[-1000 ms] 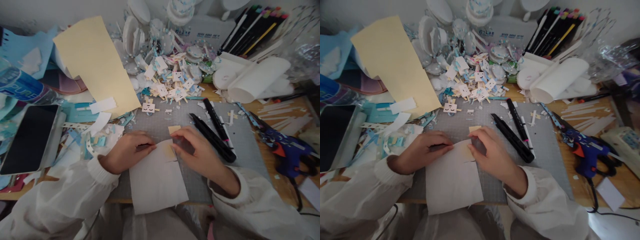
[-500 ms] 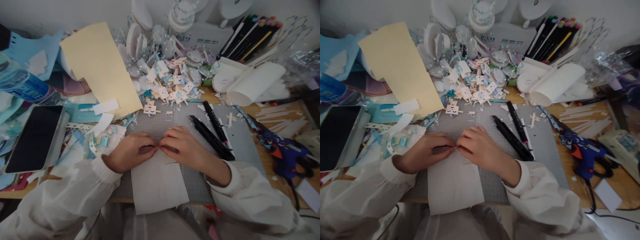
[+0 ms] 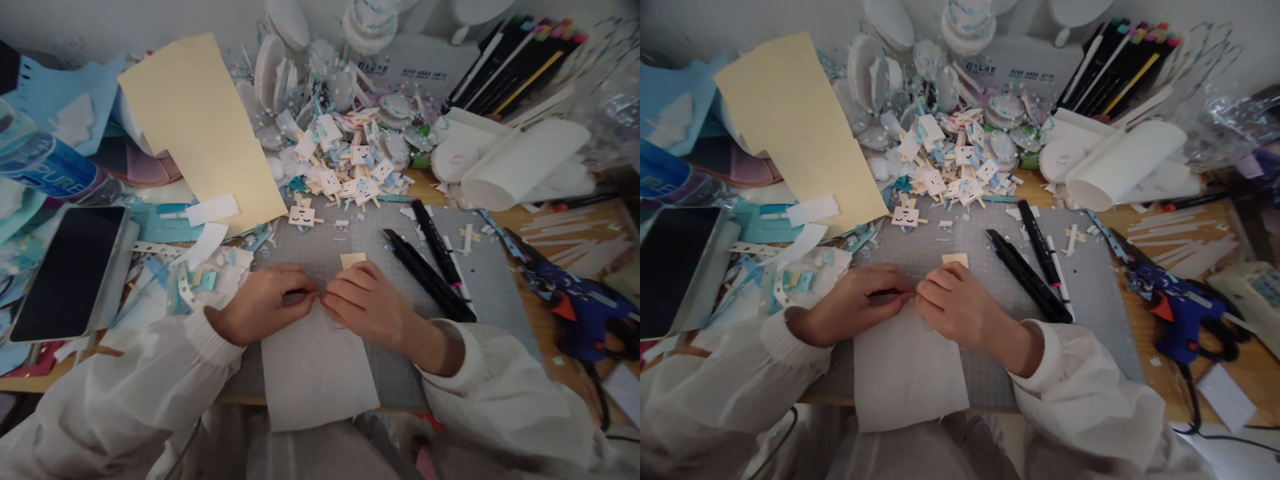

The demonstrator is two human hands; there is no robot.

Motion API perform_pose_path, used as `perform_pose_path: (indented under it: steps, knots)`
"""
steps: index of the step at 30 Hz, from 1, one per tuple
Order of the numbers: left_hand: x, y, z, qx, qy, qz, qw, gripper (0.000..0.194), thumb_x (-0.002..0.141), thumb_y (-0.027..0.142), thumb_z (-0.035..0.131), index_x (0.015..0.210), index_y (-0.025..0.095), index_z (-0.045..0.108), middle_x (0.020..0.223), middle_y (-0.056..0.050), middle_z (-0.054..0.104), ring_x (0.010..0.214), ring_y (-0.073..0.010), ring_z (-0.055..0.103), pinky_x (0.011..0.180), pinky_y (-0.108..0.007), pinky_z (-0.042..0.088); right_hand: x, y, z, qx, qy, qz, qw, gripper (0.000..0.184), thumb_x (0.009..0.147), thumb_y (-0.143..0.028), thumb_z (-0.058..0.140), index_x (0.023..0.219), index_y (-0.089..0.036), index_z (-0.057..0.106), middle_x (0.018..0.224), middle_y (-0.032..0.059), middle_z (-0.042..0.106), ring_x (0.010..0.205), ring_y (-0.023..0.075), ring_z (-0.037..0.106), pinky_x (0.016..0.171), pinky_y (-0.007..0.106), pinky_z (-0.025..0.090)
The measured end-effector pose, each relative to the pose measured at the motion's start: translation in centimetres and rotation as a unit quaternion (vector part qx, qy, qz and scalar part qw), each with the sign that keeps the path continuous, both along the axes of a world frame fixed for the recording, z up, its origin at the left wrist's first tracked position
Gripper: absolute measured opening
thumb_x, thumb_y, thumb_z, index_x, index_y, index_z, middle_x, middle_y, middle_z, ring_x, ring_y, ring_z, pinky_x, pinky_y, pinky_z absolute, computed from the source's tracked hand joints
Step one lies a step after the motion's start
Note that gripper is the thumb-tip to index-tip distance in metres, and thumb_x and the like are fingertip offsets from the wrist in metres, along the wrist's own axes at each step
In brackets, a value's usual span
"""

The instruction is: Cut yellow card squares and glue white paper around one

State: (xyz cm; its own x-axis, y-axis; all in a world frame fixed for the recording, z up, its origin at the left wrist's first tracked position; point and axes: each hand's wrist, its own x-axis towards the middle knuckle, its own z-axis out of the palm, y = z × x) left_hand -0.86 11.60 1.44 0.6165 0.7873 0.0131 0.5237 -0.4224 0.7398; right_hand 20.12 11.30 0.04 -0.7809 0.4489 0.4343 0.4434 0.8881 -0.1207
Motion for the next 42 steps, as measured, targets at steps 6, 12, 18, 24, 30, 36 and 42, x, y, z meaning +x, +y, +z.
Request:
perform_pose_path:
  steps: [6, 12, 18, 24, 30, 36, 42]
  knots:
    - [-0.2, 0.1, 0.4, -0.016, -0.005, -0.012, 1.0, 0.017, 0.092, 0.027, 0.053, 0.093, 0.017, 0.067, 0.089, -0.004, 0.068, 0.084, -0.017, 0.062, 0.075, -0.028, 0.045, 0.5, 0.2, 0.8, -0.115, 0.071, -0.028, 0.99, 0.018, 0.098, -0.02, 0.049, 0.087, -0.017, 0.063, 0.086, 0.0035, 0.064, 0.086, 0.0189, 0.052, 0.08, 0.035, 0.037]
    - [-0.4, -0.1, 0.5, 0.002, -0.026, -0.047, 0.999, 0.016, 0.094, 0.025, 0.051, 0.09, 0.017, 0.064, 0.085, -0.003, 0.065, 0.084, -0.0156, 0.061, 0.076, -0.026, 0.045, 0.8, 0.0, 1.2, -0.246, 0.067, -0.051, 0.966, 0.013, 0.09, -0.024, 0.059, 0.098, -0.015, 0.059, 0.095, 0.0058, 0.06, 0.094, 0.0214, 0.05, 0.084, 0.038, 0.037]
    - [-0.2, -0.2, 0.5, 0.043, -0.017, -0.082, 0.996, 0.02, 0.096, 0.024, 0.047, 0.088, 0.017, 0.064, 0.082, -0.004, 0.063, 0.08, -0.0156, 0.059, 0.073, -0.026, 0.044, 0.7, -0.1, 1.1, -0.267, 0.029, -0.03, 0.963, 0.012, 0.092, -0.025, 0.056, 0.087, -0.016, 0.059, 0.087, 0.0049, 0.058, 0.09, 0.0216, 0.047, 0.082, 0.038, 0.033]
    - [0.1, -0.5, 0.3, 0.041, -0.04, -0.063, 0.996, 0.02, 0.094, 0.021, 0.048, 0.085, 0.016, 0.064, 0.08, -0.005, 0.064, 0.077, -0.0161, 0.06, 0.071, -0.027, 0.045, 0.6, -0.3, 0.6, -0.179, 0.063, 0.001, 0.982, 0.024, 0.095, -0.019, 0.049, 0.072, -0.017, 0.057, 0.079, 0.0018, 0.059, 0.08, 0.0177, 0.046, 0.075, 0.036, 0.03]
    - [0.1, -0.6, 1.0, -0.082, -0.065, -0.01, 0.994, 0.017, 0.091, 0.023, 0.053, 0.082, 0.016, 0.066, 0.077, -0.003, 0.067, 0.072, -0.0136, 0.06, 0.065, -0.024, 0.046, 0.6, -0.3, 0.6, -0.075, 0.056, 0.058, 0.994, 0.023, 0.093, -0.008, 0.044, 0.078, -0.018, 0.06, 0.082, 0.0009, 0.064, 0.08, 0.0177, 0.047, 0.074, 0.037, 0.032]
    - [0.0, -0.2, 1.8, -0.142, -0.062, 0.009, 0.988, 0.019, 0.09, 0.03, 0.055, 0.088, 0.015, 0.066, 0.081, -0.003, 0.067, 0.074, -0.0134, 0.061, 0.065, -0.023, 0.045, 0.6, -0.1, 1.0, -0.148, 0.105, 0.042, 0.983, 0.021, 0.096, -0.012, 0.042, 0.08, -0.016, 0.056, 0.083, 0.0054, 0.059, 0.075, 0.0168, 0.048, 0.069, 0.032, 0.038]
    - [-0.3, 0.0, 1.9, -0.131, -0.062, -0.048, 0.988, 0.02, 0.09, 0.029, 0.056, 0.08, 0.015, 0.066, 0.071, 0.0, 0.063, 0.066, -0.0117, 0.057, 0.059, -0.022, 0.041, 0.7, -0.2, 1.7, -0.331, 0.135, 0.036, 0.933, 0.005, 0.094, -0.016, 0.051, 0.089, -0.017, 0.054, 0.086, 0.0036, 0.056, 0.08, 0.0138, 0.052, 0.071, 0.026, 0.042]
